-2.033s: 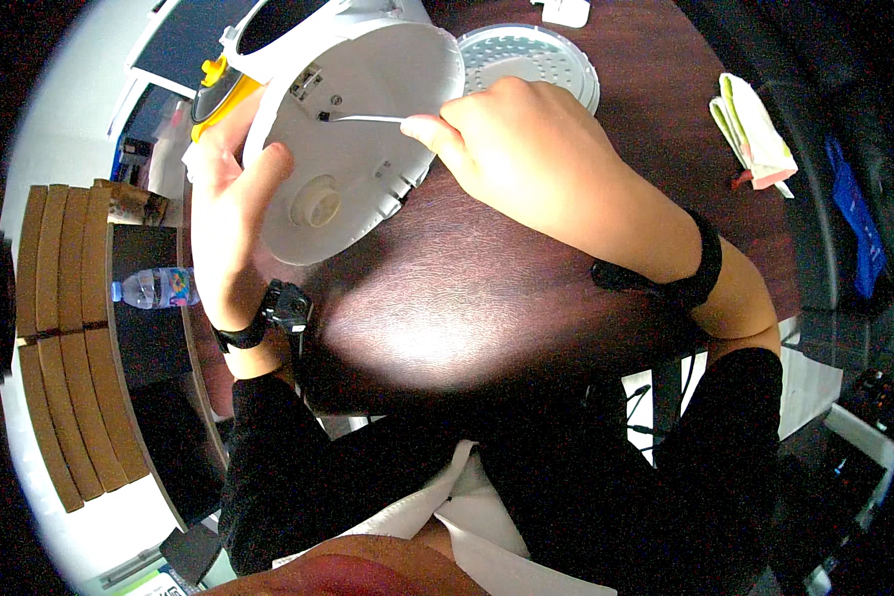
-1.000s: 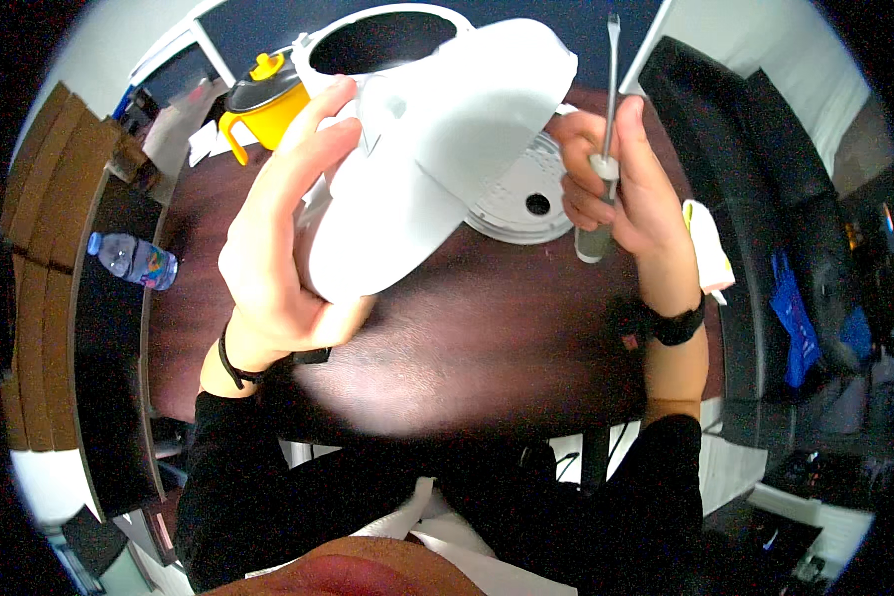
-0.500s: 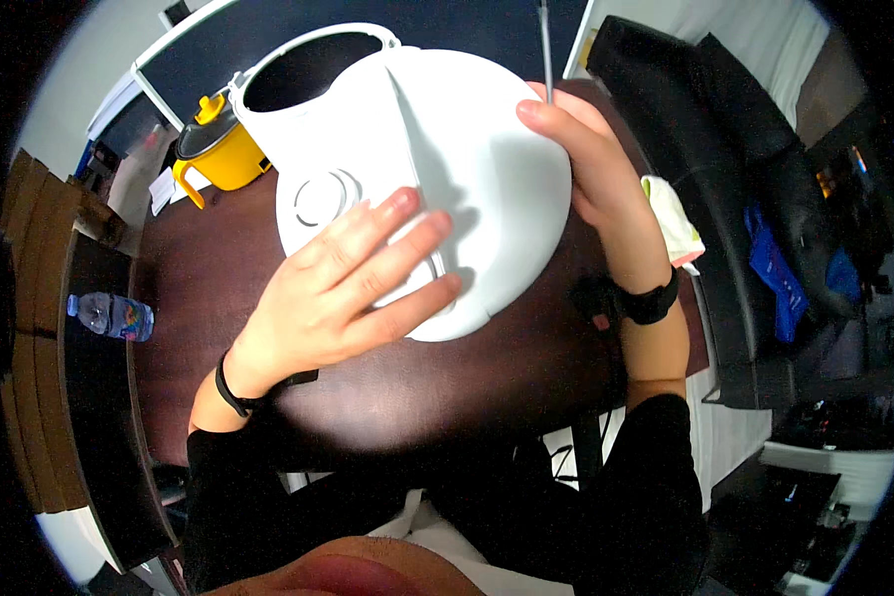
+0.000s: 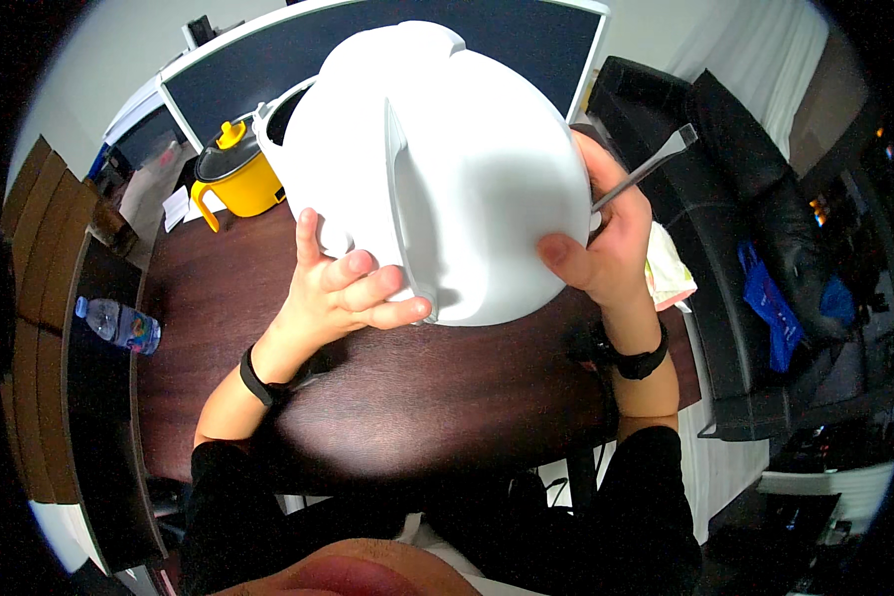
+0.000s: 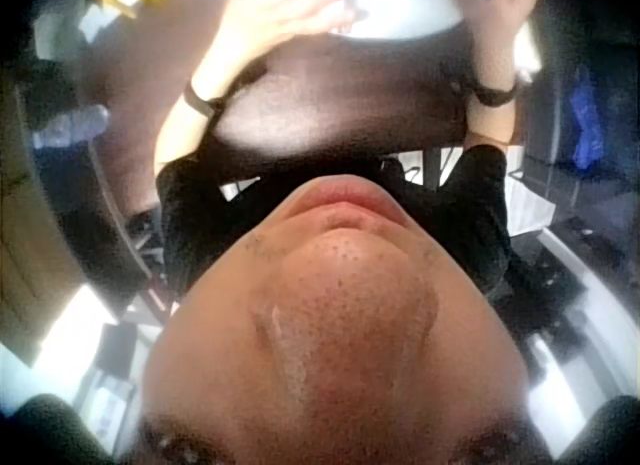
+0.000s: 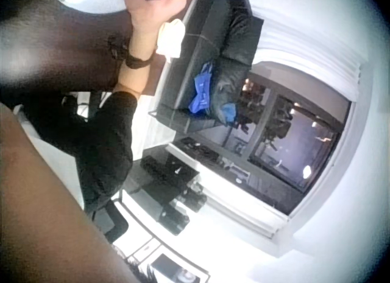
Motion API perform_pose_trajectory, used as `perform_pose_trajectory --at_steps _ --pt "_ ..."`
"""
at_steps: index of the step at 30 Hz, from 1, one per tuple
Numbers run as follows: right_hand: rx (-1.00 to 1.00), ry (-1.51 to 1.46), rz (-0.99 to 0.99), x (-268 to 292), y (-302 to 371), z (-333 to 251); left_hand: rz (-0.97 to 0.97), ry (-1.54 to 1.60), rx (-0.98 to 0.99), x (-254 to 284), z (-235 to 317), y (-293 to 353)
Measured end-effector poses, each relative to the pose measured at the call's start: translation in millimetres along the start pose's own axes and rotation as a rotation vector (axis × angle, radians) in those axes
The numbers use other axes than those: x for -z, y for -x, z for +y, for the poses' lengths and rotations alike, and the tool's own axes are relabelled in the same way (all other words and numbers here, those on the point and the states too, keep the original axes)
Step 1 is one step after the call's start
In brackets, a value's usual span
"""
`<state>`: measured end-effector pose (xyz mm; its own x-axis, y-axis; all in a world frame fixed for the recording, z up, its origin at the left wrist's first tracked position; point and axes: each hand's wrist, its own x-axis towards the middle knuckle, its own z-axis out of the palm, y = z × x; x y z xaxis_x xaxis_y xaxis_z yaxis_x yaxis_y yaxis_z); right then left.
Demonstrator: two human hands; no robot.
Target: The person assembles a white plastic appliance part by inserting a small circular component into a central hole and then securing it with a screw using a screwdriver. The person rotates the part to access different screw holes and tightens them.
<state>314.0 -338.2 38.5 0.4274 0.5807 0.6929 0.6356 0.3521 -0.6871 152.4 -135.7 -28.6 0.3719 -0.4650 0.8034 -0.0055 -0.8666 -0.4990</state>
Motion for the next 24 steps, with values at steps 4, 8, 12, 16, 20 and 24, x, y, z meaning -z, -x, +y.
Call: perform_pose_trajectory --at_steps 4,8,12,16,20,24 --pt "0.025 0.016 -0.011 1.0 -2.1 3.2 -0.010 -0.037 -0.008 1.5 -0.6 -1.5" --pt "0.014 0.014 -0.011 0.4 -5.1 6.4 -0.047 0.034 -0.040 2.1 -5.6 -4.1" --pt "-0.271 -0.165 -0.031 -3.3 -9.8 4.0 -0.217 0.399 0.034 27.3 -13.8 -25.6" --pt "-0.720 -0.322 -0.118 -4.2 -12.9 8.2 -0.351 0.695 0.283 55.0 -16.3 -43.0" --pt "-0.763 -0.274 -0.141 -15.4 -11.5 19.4 -0.314 0.986 0.461 60.9 -31.5 -41.4" --pt "-0.745 -0.361 -0.346 -20.7 -4.3 32.8 -0.298 1.165 0.941 79.4 -40.7 -43.4"
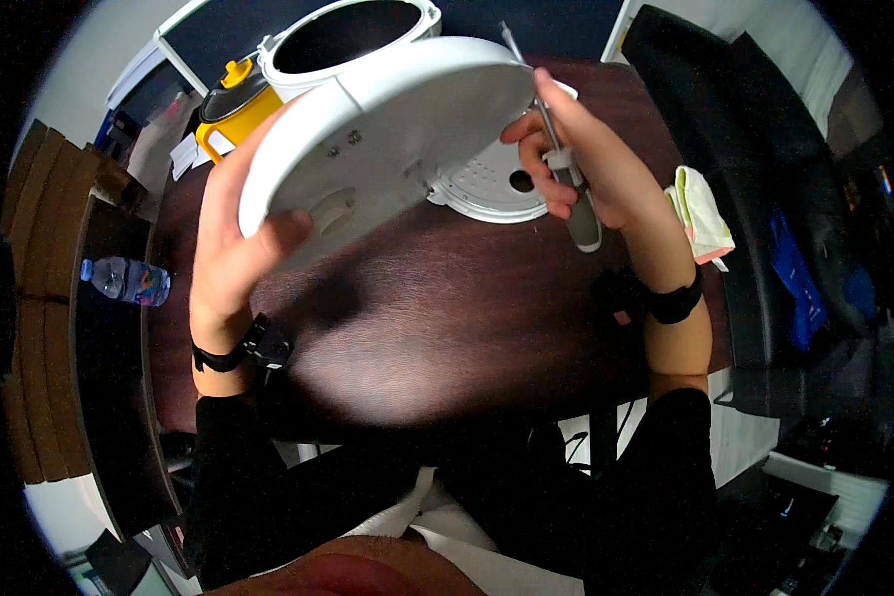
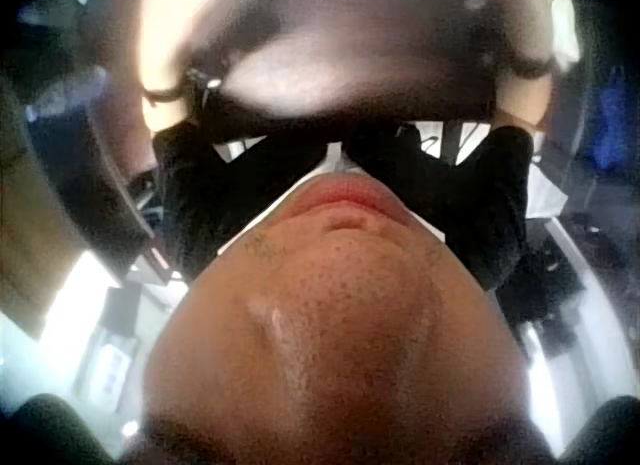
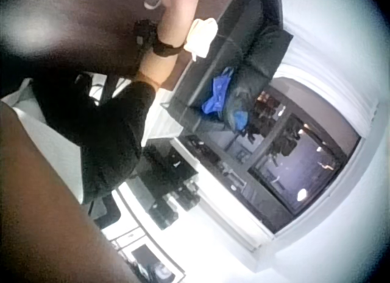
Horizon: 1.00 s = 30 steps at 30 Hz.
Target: The person assembles a white plastic appliance part by inserting a small circular component into a central hole and then securing it with a screw using a screwdriver. The person rotates the part to access different screw holes and tightens them.
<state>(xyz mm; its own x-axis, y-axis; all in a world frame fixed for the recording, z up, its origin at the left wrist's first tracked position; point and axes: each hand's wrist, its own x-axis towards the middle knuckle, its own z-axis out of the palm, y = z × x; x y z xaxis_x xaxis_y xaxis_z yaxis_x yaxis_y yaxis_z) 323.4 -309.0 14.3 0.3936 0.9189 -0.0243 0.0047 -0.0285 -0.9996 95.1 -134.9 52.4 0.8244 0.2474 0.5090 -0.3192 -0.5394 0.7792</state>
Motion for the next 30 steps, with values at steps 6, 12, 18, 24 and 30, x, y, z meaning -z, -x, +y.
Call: perform_pose_trajectory --at_steps 6,12,18,24,30 --pt "-0.075 0.098 -0.135 -15.4 -10.2 5.7 0.152 0.281 0.337 26.9 -4.9 -7.2" --pt "-0.037 0.187 -0.070 -22.4 -1.2 10.6 0.050 0.366 0.491 47.0 -9.8 -8.8" --pt "0.070 0.385 -0.068 -48.9 10.6 10.9 -0.007 0.266 0.458 42.7 -16.9 -9.1" --pt "-0.084 0.040 -0.317 -78.4 2.0 20.3 -0.092 0.119 0.464 39.9 -26.8 -8.3" --pt "-0.305 -0.361 -0.368 -94.1 -1.0 28.7 -0.115 0.028 0.483 30.6 -31.5 -9.1"
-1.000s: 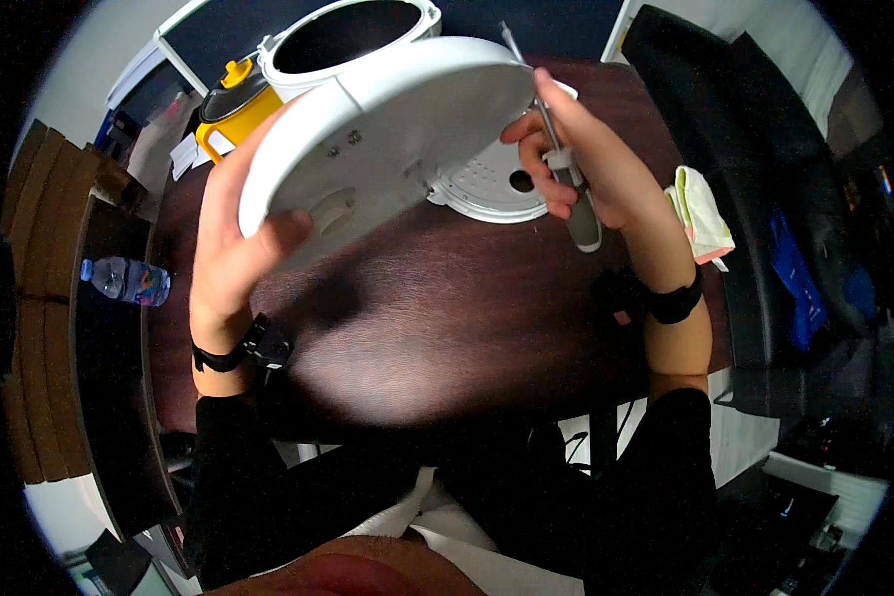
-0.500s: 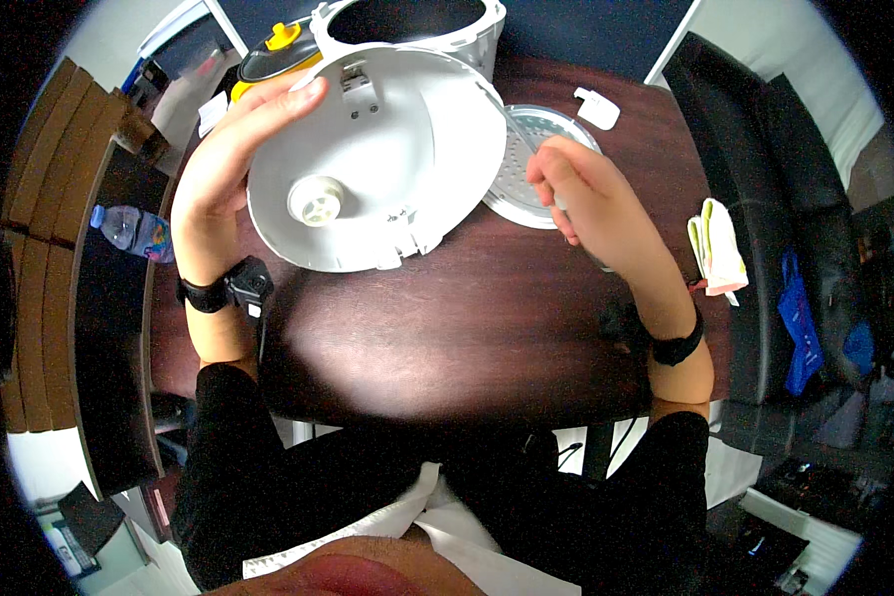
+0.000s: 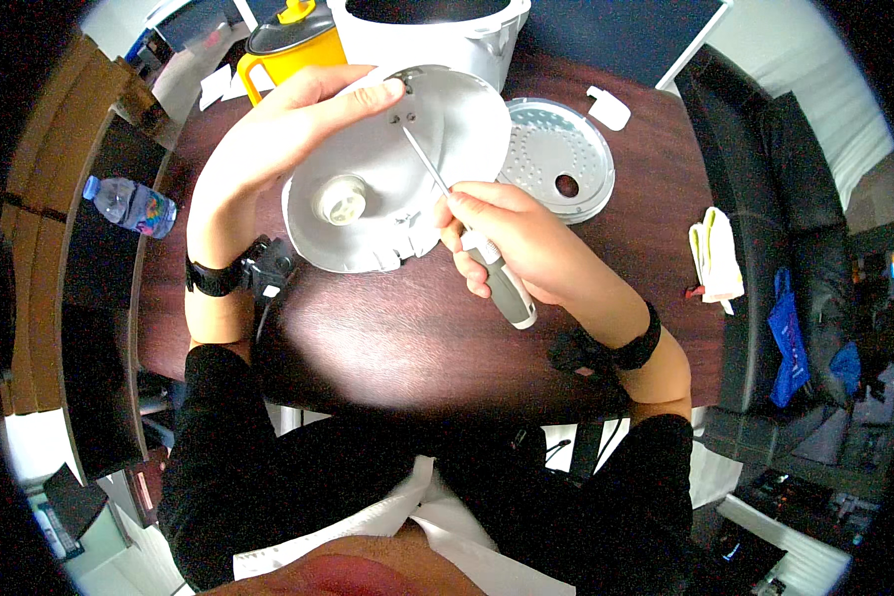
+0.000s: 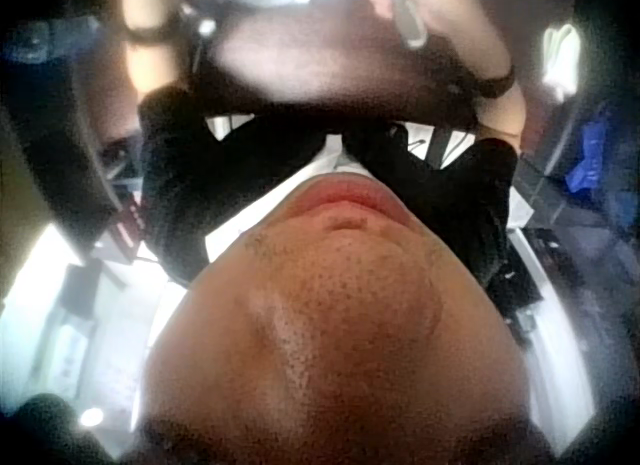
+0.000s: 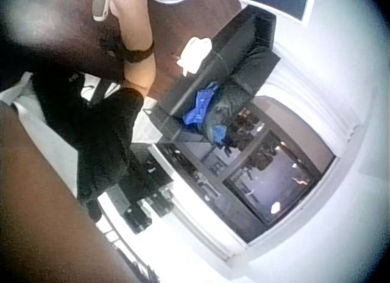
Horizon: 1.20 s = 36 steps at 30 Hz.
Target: The person assembles a white plastic appliance part by inserting a small circular component into a central hole and then securing it with a screw using a screwdriver. The person rotates the part to access different screw holes and tightens them.
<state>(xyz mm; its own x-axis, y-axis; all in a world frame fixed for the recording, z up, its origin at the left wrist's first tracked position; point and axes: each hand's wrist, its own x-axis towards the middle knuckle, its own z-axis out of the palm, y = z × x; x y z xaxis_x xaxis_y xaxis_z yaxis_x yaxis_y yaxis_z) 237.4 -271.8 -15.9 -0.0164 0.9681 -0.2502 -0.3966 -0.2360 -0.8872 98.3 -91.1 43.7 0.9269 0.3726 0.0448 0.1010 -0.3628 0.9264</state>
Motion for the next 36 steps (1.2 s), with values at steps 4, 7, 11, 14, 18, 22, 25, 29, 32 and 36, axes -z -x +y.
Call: perform_pose_trajectory --at_steps 4,7,11,14,18,22,25,29,32,36 --pt "-0.035 -0.038 -0.006 4.3 0.9 1.4 0.021 -0.039 0.047 -0.2 -4.4 -5.2" --pt "-0.029 -0.011 -0.012 3.5 2.1 -0.1 0.029 -0.110 0.001 -1.5 -7.4 -7.6" --pt "0.025 0.055 0.017 5.3 2.2 3.1 0.082 -0.082 -0.030 -0.3 -22.6 -16.9" --pt "0.069 0.148 0.042 9.7 -0.7 3.5 -0.003 0.038 0.025 -2.5 -28.0 -24.3" --pt "0.089 0.198 0.129 16.9 -2.9 -0.4 -0.232 -0.083 0.020 -2.2 -36.1 -31.2" --pt "0.105 0.437 0.251 21.4 0.2 -13.6 -0.282 0.032 -0.064 -6.7 -42.5 -32.2" --pt "0.154 0.824 0.364 38.0 -1.3 -18.4 -0.287 -0.040 0.019 -7.7 -29.2 -25.4" --pt "0.200 1.203 0.535 52.9 -1.0 -15.9 -0.224 -0.221 -0.005 -4.2 -30.3 -23.7" --pt "0.077 1.347 0.528 50.5 4.0 -12.9 -0.211 -0.313 -0.016 1.3 -32.9 -21.2" --pt "-0.012 1.329 0.367 64.9 -5.4 -2.3 -0.184 -0.510 -0.020 4.2 -25.1 -19.6"
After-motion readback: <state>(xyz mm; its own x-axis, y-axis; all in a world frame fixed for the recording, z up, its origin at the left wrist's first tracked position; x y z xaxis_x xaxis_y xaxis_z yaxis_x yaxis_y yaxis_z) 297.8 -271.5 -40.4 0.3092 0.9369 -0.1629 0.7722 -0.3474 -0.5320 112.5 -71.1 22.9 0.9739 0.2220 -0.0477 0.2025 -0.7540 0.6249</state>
